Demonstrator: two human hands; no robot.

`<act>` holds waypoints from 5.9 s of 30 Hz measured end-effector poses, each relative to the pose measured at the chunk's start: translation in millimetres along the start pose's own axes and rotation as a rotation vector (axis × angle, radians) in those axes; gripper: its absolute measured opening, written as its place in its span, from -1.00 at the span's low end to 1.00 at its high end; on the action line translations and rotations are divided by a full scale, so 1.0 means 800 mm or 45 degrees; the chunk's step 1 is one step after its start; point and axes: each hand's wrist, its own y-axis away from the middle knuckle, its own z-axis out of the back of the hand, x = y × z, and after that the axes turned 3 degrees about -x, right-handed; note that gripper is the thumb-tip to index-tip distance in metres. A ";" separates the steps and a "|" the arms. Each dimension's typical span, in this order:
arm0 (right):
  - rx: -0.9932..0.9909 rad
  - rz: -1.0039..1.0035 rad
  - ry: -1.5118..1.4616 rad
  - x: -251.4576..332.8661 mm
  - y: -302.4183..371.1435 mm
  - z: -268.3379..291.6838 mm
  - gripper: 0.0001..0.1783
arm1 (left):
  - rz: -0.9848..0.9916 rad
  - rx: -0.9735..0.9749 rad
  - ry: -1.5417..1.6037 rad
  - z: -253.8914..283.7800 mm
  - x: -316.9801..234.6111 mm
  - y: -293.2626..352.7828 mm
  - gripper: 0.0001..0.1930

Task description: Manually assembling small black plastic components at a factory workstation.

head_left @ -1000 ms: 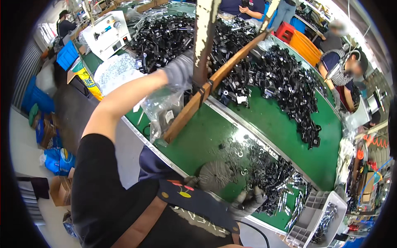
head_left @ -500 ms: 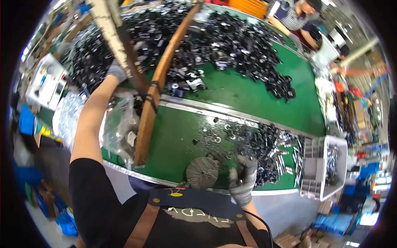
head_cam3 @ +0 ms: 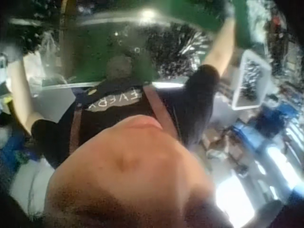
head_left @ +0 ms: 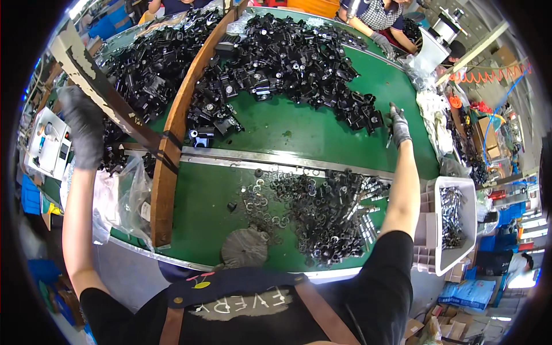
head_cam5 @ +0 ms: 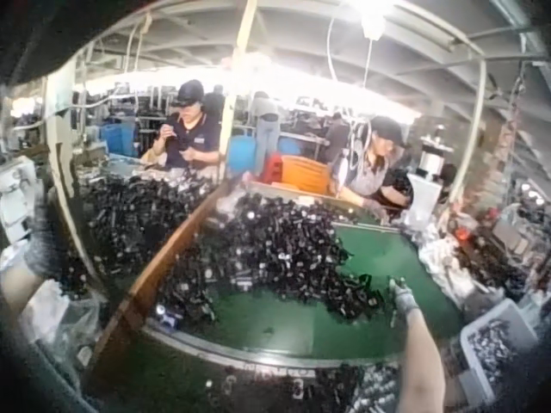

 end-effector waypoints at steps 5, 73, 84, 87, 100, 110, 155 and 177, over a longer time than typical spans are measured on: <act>0.348 0.167 -0.280 0.018 -0.034 -0.105 -0.45 | -0.416 -0.438 -1.038 -0.112 0.014 0.012 -0.64; 1.176 -0.147 -0.344 0.172 0.566 -0.148 -0.54 | -0.982 0.404 -0.933 -0.215 0.099 0.315 -0.36; -0.404 0.057 1.513 -0.007 0.386 0.062 -0.65 | 0.696 0.031 0.568 -0.199 0.104 0.362 -0.22; -0.369 -0.031 1.558 -0.076 0.363 0.104 -0.65 | 0.782 0.047 0.721 -0.214 0.114 0.369 -0.27; 0.044 0.521 1.533 -0.098 0.301 0.107 -0.73 | 1.025 -0.001 0.635 -0.229 0.111 0.385 -0.44; 0.217 0.221 -0.290 0.112 0.530 -0.058 -0.75 | 0.941 0.176 0.511 -0.223 0.121 0.385 -0.51; 0.364 0.606 -1.205 0.018 0.554 -0.155 -0.19 | 0.883 0.282 0.381 -0.223 0.121 0.385 -0.81; 0.545 0.565 -1.208 0.039 0.483 -0.163 -0.33 | 0.958 0.165 0.590 -0.217 0.119 0.389 -0.75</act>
